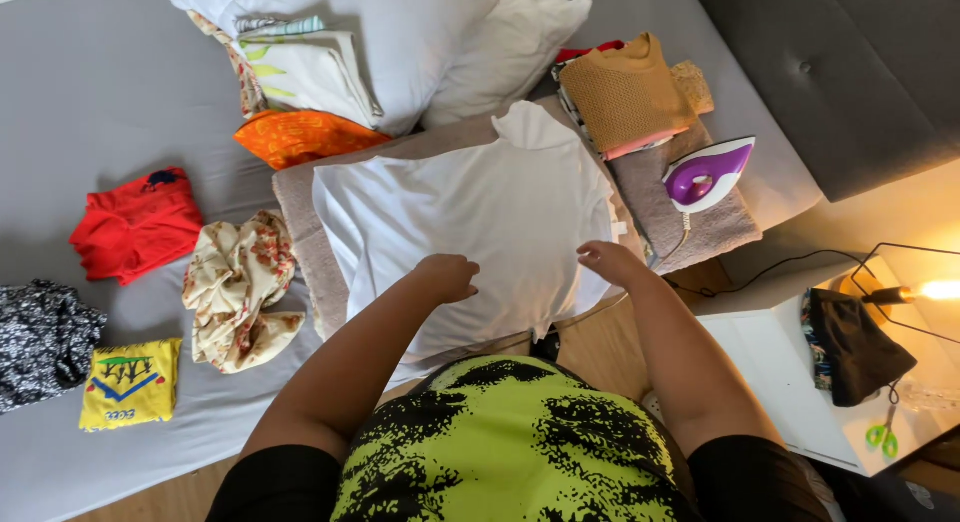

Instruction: The person irons a white t-shirt on a bed using a purple iron. They smooth the fabric, iron both sides of the shirt, and then fold it neatly.

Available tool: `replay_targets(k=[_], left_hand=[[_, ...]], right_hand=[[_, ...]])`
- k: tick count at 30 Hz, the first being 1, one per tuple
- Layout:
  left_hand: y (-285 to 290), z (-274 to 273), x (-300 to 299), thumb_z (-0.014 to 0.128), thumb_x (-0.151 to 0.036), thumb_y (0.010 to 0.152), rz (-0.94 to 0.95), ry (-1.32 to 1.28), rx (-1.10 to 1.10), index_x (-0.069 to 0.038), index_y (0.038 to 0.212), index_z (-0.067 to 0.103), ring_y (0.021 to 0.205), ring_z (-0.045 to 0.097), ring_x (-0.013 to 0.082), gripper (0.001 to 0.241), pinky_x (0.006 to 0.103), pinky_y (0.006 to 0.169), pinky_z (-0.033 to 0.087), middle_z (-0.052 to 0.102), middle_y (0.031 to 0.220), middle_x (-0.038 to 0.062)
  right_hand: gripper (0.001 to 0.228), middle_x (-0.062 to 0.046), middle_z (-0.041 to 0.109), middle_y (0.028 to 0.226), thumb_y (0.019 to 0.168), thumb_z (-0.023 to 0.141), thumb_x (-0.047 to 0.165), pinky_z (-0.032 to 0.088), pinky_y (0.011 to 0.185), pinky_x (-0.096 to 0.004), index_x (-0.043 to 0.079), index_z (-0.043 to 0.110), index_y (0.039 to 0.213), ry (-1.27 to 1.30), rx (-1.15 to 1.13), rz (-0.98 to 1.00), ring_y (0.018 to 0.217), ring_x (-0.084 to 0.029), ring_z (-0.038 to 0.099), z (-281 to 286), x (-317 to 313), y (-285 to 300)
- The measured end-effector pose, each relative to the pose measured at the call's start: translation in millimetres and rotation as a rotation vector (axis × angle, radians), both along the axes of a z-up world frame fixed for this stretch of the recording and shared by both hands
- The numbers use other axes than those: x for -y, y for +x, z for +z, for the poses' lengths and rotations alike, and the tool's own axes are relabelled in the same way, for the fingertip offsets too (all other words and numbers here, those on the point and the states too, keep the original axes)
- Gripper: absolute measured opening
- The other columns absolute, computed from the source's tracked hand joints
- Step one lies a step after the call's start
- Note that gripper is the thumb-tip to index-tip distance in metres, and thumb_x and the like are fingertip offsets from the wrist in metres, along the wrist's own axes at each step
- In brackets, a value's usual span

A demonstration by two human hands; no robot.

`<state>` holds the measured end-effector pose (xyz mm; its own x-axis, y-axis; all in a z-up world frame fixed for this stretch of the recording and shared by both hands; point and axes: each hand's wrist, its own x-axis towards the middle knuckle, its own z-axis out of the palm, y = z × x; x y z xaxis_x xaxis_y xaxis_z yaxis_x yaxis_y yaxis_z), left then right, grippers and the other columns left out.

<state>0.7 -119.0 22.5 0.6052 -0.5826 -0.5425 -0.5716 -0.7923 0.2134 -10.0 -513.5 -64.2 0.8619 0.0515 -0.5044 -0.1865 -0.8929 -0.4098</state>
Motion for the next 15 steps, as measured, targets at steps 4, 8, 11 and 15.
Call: replay_targets(k=[4, 8, 11, 15], left_hand=[[14, -1, 38, 0.051, -0.043, 0.102, 0.029, -0.068, -0.104, -0.015, 0.148, 0.055, 0.120, 0.066, 0.0349, 0.054, 0.0486, 0.099, 0.053, 0.067, 0.131, 0.016], [27, 9, 78, 0.052, -0.034, 0.102, 0.121, -0.151, -0.117, -0.014, 0.143, 0.059, 0.112, 0.069, 0.0339, 0.046, 0.0458, 0.094, 0.056, 0.068, 0.125, 0.015], [40, 13, 97, 0.055, -0.029, 0.101, 0.164, -0.185, -0.083, -0.011, 0.138, 0.062, 0.111, 0.069, 0.0352, 0.042, 0.0464, 0.094, 0.056, 0.069, 0.124, 0.017], [53, 5, 112, 0.056, -0.025, 0.101, 0.242, -0.181, -0.050, -0.011, 0.136, 0.064, 0.107, 0.071, 0.0335, 0.039, 0.0447, 0.091, 0.057, 0.069, 0.122, 0.015]], right_hand=[[0.038, 0.001, 0.075, 0.119, 0.093, 0.060, 0.054, 0.052, 0.102, -0.041, 0.039, 0.069, 0.126, -0.026, 0.054, -0.109, 0.120, -0.025, 0.066, -14, 27, 27], [0.030, 0.003, 0.073, 0.114, 0.089, 0.060, 0.037, 0.055, 0.097, -0.039, 0.038, 0.073, 0.115, -0.012, 0.275, -0.288, 0.113, -0.022, 0.067, -26, 45, 50], [0.038, -0.004, 0.071, 0.115, 0.085, 0.062, 0.028, 0.057, 0.094, -0.042, 0.031, 0.069, 0.122, 0.044, 0.357, -0.375, 0.111, -0.027, 0.068, -50, 55, 80], [0.080, -0.025, 0.057, 0.139, 0.086, 0.074, 0.034, 0.055, 0.101, -0.048, 0.013, 0.038, 0.154, 0.315, 0.263, -0.514, 0.119, -0.033, 0.066, -62, 52, 109]])
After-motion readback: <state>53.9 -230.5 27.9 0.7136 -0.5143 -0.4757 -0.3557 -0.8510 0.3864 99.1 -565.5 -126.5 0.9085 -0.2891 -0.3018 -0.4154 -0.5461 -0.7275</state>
